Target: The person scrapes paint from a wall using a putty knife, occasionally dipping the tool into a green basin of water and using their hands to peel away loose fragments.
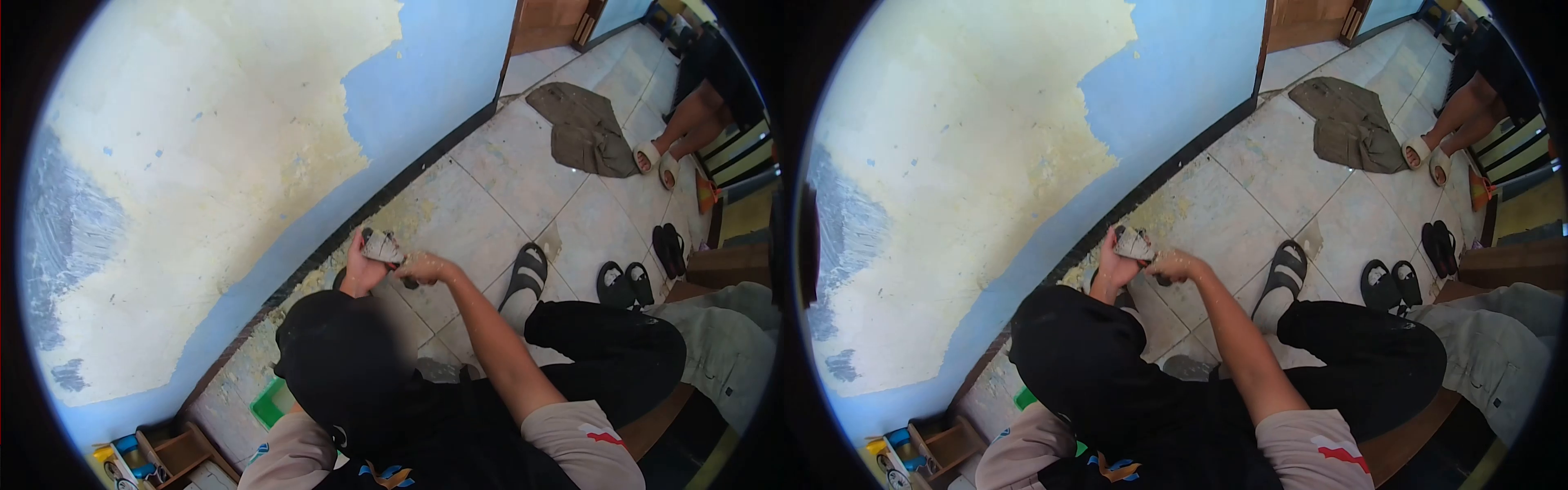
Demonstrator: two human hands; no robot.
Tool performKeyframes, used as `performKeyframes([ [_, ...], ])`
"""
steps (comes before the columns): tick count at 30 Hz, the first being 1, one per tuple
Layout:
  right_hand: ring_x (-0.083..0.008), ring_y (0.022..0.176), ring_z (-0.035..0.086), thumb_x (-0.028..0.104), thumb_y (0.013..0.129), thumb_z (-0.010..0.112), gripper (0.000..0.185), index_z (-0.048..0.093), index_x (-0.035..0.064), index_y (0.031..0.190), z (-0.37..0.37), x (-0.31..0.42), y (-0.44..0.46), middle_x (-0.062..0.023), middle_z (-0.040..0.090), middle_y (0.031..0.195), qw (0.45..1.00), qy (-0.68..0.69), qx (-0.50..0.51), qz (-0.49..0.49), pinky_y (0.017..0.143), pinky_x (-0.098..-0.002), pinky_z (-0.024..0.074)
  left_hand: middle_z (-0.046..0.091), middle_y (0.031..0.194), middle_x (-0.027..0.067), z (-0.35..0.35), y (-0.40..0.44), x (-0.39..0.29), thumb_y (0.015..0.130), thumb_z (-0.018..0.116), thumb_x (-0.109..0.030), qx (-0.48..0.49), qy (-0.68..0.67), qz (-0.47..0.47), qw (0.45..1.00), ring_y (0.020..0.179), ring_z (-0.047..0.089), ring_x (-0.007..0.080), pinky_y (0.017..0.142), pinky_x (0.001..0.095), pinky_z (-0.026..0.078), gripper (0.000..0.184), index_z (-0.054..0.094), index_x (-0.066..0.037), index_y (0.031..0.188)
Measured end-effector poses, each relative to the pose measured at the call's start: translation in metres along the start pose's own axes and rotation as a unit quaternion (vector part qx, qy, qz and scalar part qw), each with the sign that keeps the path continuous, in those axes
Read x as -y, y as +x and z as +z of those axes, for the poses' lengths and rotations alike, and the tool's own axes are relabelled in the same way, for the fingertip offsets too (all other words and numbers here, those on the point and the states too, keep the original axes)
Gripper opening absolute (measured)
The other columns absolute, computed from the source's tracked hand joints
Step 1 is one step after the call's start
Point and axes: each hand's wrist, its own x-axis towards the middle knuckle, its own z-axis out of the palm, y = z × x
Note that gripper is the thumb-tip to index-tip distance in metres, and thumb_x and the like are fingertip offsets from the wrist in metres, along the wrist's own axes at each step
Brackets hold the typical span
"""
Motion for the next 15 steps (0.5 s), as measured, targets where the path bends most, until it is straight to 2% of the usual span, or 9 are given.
performKeyframes([
  [2, -0.0118, 0.04, 0.04, 0.038, 0.08, 0.071, 0.029, 0.058, 0.0125, 0.078, 0.002, 0.047, -0.023, 0.0008, 0.044, 0.053, 0.975, 0.148, -0.007, 0.167, 0.036, -0.0287, 0.0321, 0.065, 0.112, 0.0164, -0.002, -0.006, -0.006, 0.098, 0.046, -0.057, -0.017, -0.066, -0.003, 0.998, 0.106, 0.061, 0.0353, 0.096, 0.0509, 0.046, 0.056, 0.063, -0.006, 0.112],
  [3, -0.0118, 0.04, 0.04, 0.038, 0.08, 0.071, 0.029, 0.058, 0.0125, 0.078, 0.003, 0.048, -0.02, 0.0008, 0.044, 0.053, 0.976, 0.146, -0.008, 0.162, 0.036, -0.0287, 0.0321, 0.065, 0.111, 0.0179, -0.001, -0.014, -0.006, 0.099, 0.048, -0.053, -0.012, -0.064, 0.02, 0.998, 0.104, 0.061, 0.0362, 0.095, 0.0509, 0.047, 0.051, 0.064, -0.006, 0.105],
  [6, -0.012, 0.039, 0.037, 0.034, 0.081, 0.067, 0.023, 0.057, 0.0135, 0.077, 0.003, 0.049, -0.014, 0.0009, 0.045, 0.054, 0.973, 0.111, 0.05, 0.196, 0.035, -0.0291, 0.0303, 0.066, 0.107, 0.0155, -0.03, -0.019, -0.003, 0.1, 0.047, -0.051, 0.0, -0.11, 0.073, 0.991, 0.103, 0.06, 0.0346, 0.096, 0.0491, 0.046, 0.047, 0.063, -0.007, 0.101],
  [7, -0.0114, 0.04, 0.037, 0.034, 0.081, 0.068, 0.025, 0.056, 0.0126, 0.076, -0.001, 0.055, -0.02, 0.0007, 0.045, 0.055, 0.973, 0.099, 0.059, 0.201, 0.036, -0.0291, 0.0298, 0.066, 0.1, 0.0132, -0.017, -0.025, -0.003, 0.099, 0.05, -0.051, -0.014, -0.098, 0.066, 0.993, 0.1, 0.061, 0.0341, 0.094, 0.0483, 0.046, 0.045, 0.063, -0.008, 0.095],
  [9, -0.0108, 0.041, 0.037, 0.035, 0.08, 0.068, 0.028, 0.054, 0.0118, 0.074, -0.012, 0.066, -0.028, 0.0005, 0.046, 0.056, 0.972, 0.089, 0.069, 0.206, 0.037, -0.0291, 0.0294, 0.066, 0.098, 0.0125, -0.016, -0.028, -0.008, 0.099, 0.05, -0.051, -0.031, -0.105, 0.077, 0.991, 0.1, 0.061, 0.0338, 0.093, 0.0475, 0.047, 0.045, 0.063, -0.008, 0.095],
  [11, -0.0104, 0.044, 0.039, 0.036, 0.081, 0.069, 0.031, 0.055, 0.0097, 0.073, -0.02, 0.068, -0.033, -0.0003, 0.047, 0.059, 0.977, 0.013, 0.074, 0.199, 0.039, -0.0289, 0.0308, 0.065, 0.096, 0.0119, -0.022, -0.034, -0.006, 0.099, 0.05, -0.051, -0.059, -0.118, 0.083, 0.988, 0.1, 0.061, 0.0335, 0.092, 0.0467, 0.047, 0.045, 0.063, -0.009, 0.094],
  [13, -0.0129, 0.045, 0.042, 0.038, 0.081, 0.069, 0.032, 0.058, 0.0075, 0.077, -0.029, 0.057, -0.033, -0.0019, 0.051, 0.062, 0.972, 0.01, 0.102, 0.21, 0.04, -0.0304, 0.0336, 0.064, 0.095, 0.01, -0.019, -0.03, -0.013, 0.099, 0.05, -0.051, -0.053, -0.093, 0.172, 0.979, 0.1, 0.061, 0.0321, 0.089, 0.0453, 0.049, 0.043, 0.062, -0.01, 0.096],
  [15, -0.0154, 0.047, 0.044, 0.04, 0.081, 0.068, 0.035, 0.062, 0.0053, 0.08, -0.034, 0.044, -0.033, -0.0035, 0.055, 0.064, 0.967, 0.004, 0.123, 0.223, 0.041, -0.0318, 0.0363, 0.064, 0.095, 0.0095, -0.014, -0.035, -0.019, 0.099, 0.05, -0.051, -0.037, -0.068, 0.181, 0.981, 0.101, 0.061, 0.0311, 0.088, 0.044, 0.049, 0.042, 0.061, -0.01, 0.097],
])
